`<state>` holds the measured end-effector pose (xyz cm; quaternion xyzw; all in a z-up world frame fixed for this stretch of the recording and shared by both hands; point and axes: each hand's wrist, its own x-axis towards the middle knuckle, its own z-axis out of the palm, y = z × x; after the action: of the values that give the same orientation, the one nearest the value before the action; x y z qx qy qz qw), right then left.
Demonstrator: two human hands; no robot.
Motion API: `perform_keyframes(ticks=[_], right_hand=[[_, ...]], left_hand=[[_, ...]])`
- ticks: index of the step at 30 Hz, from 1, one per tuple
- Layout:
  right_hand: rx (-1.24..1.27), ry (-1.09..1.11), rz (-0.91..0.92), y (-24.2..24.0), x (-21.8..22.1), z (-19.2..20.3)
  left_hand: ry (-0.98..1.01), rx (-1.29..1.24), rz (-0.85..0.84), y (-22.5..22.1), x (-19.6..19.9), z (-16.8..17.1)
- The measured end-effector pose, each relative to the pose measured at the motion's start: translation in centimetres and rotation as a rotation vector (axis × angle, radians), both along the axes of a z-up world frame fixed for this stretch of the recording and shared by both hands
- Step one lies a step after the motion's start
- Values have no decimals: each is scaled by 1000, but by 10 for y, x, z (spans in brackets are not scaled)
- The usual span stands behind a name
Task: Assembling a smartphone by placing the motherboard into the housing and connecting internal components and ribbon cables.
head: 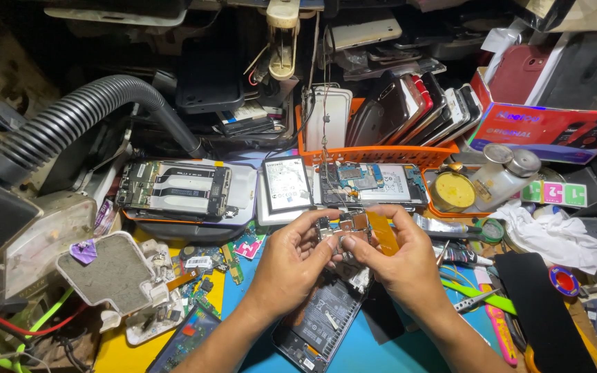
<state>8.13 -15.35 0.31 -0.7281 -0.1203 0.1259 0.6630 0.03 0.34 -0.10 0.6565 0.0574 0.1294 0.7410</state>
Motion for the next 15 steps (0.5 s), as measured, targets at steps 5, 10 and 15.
perform_keyframes(ticks=[5, 10, 15], right_hand=[[12, 72, 20, 2, 3, 6], [-74, -108, 15, -17, 20, 14], [-785, -497, -59, -53, 17, 60]], left_hand=[[33, 35, 9, 1, 0, 3], [27, -65, -10, 9, 6, -6], [75, -169, 13, 13, 8, -6]])
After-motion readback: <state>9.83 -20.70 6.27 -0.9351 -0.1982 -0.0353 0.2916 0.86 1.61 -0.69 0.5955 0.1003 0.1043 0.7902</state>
